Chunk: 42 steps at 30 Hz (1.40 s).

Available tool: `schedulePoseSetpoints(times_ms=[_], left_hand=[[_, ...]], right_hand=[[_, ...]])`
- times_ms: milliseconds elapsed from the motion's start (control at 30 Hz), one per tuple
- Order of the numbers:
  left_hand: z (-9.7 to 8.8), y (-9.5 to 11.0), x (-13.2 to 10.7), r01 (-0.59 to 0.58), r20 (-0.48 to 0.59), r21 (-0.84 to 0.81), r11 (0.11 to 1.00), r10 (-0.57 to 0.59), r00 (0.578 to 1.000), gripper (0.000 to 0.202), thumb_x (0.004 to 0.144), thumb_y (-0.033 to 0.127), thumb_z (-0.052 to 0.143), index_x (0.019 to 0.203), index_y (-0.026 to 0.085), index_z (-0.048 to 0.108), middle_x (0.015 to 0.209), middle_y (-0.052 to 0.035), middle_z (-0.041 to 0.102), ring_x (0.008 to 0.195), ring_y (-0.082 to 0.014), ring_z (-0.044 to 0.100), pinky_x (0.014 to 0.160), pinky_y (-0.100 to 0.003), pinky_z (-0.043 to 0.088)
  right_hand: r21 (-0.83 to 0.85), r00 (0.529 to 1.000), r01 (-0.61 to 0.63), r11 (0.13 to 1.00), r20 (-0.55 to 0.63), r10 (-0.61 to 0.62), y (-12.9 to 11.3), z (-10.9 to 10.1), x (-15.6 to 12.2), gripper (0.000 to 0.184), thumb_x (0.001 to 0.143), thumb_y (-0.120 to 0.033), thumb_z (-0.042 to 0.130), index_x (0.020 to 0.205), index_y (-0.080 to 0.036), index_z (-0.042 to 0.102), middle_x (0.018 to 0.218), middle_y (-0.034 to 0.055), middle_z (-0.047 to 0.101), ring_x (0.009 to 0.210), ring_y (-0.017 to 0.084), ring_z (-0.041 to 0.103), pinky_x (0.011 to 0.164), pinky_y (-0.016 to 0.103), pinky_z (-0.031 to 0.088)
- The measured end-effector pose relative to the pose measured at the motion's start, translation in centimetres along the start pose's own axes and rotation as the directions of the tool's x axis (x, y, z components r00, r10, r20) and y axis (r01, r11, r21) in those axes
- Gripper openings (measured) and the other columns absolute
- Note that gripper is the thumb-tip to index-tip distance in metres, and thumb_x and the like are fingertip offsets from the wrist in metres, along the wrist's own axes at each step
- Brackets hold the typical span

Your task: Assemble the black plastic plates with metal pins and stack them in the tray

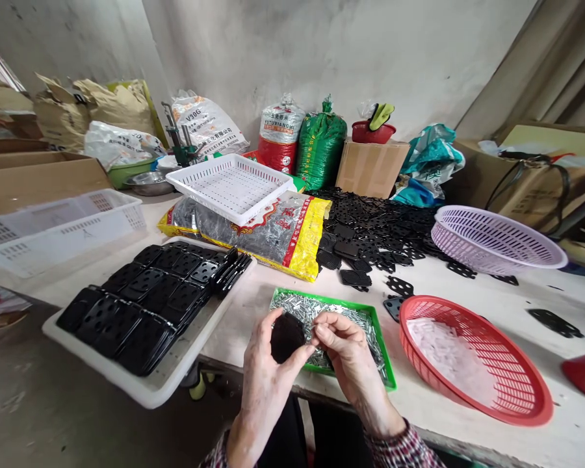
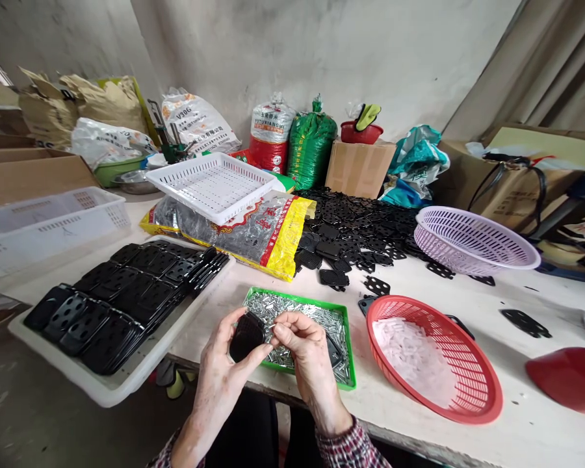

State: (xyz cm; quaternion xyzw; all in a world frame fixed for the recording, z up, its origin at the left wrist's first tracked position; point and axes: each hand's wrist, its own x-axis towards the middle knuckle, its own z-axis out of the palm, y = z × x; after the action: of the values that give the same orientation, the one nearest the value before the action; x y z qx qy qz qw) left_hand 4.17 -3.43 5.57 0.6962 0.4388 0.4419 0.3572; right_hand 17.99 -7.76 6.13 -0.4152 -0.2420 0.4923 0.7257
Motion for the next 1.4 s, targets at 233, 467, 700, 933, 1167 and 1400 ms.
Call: schedulePoseSetpoints(times_ms=[233,467,700,933,1167,1400], left_hand=[[0.1,0.0,-0.1,-0.071,-0.002,0.078,0.994,0.072,0.997,0.05,0.081,0.034,0.073,0.126,0.022,0.054,0.128,-0.0122,0.066,0.12,-0.0307,0.062,0.099,-0.05,0.053],[0.4,-0.3,-0.3,-0.226,-0.026,0.213,0.951,0.236,0.971,0.052,0.085,0.026,0.071,0.131,0.022,0.048,0.126,-0.0138,0.065,0.116,-0.0301,0.064,0.094,-0.048,0.056],[0.8,-0.9,-0.5,-0.356,-0.046,0.347,0.868,0.395,0.918,0.057,0.085,0.019,0.07,0.136,0.019,0.043,0.124,-0.016,0.062,0.114,-0.0312,0.064,0.091,-0.046,0.058],[0.5,-0.9,-0.5,-0.343,-0.07,0.287,0.895,0.376,0.924,0.053,0.086,0.019,0.069,0.133,0.019,0.046,0.124,-0.0152,0.063,0.116,-0.03,0.064,0.092,-0.044,0.057],[-0.6,-0.5,-0.2,-0.075,0.147,-0.06,0.995,0.083,0.986,0.056,0.078,0.027,0.076,0.129,0.025,0.054,0.127,-0.0091,0.066,0.119,-0.0293,0.062,0.102,-0.049,0.05],[-1.7,0.9,0.4,0.148,0.414,-0.303,0.941,-0.01,0.91,0.054,0.075,0.024,0.076,0.127,0.026,0.059,0.127,-0.0067,0.067,0.116,-0.0272,0.064,0.102,-0.042,0.05]], right_hand=[[-0.324,0.991,0.109,0.94,-0.037,-0.128,0.0,0.3,-0.4,0.015,0.07,-0.032,0.083,0.072,-0.019,0.075,0.071,-0.0011,0.066,0.067,0.012,0.054,0.065,0.022,0.044],[-0.408,0.981,0.132,0.903,-0.078,-0.179,0.2,0.4,-0.8,0.018,0.074,-0.035,0.077,0.069,-0.019,0.071,0.067,-0.0001,0.065,0.066,0.014,0.055,0.064,0.025,0.044],[-0.382,0.963,0.113,0.917,-0.187,-0.196,1.0,0.9,-1.1,0.021,0.072,-0.037,0.078,0.068,-0.018,0.07,0.066,0.0012,0.066,0.062,0.016,0.058,0.061,0.027,0.047],[-0.495,0.951,0.179,0.85,-0.136,-0.279,0.8,1.3,-1.3,0.018,0.073,-0.035,0.076,0.066,-0.019,0.072,0.067,0.0029,0.068,0.067,0.018,0.061,0.065,0.029,0.047],[-0.424,0.993,0.114,0.899,0.058,-0.099,-1.2,-0.4,-1.1,0.019,0.071,-0.038,0.081,0.081,-0.022,0.079,0.075,0.0024,0.07,0.072,0.017,0.061,0.066,0.027,0.049],[-0.415,0.953,0.153,0.897,0.302,-0.023,-3.0,-1.1,-0.7,0.027,0.074,-0.037,0.081,0.1,-0.028,0.081,0.127,0.0058,0.065,0.094,0.022,0.064,0.086,0.035,0.054]])
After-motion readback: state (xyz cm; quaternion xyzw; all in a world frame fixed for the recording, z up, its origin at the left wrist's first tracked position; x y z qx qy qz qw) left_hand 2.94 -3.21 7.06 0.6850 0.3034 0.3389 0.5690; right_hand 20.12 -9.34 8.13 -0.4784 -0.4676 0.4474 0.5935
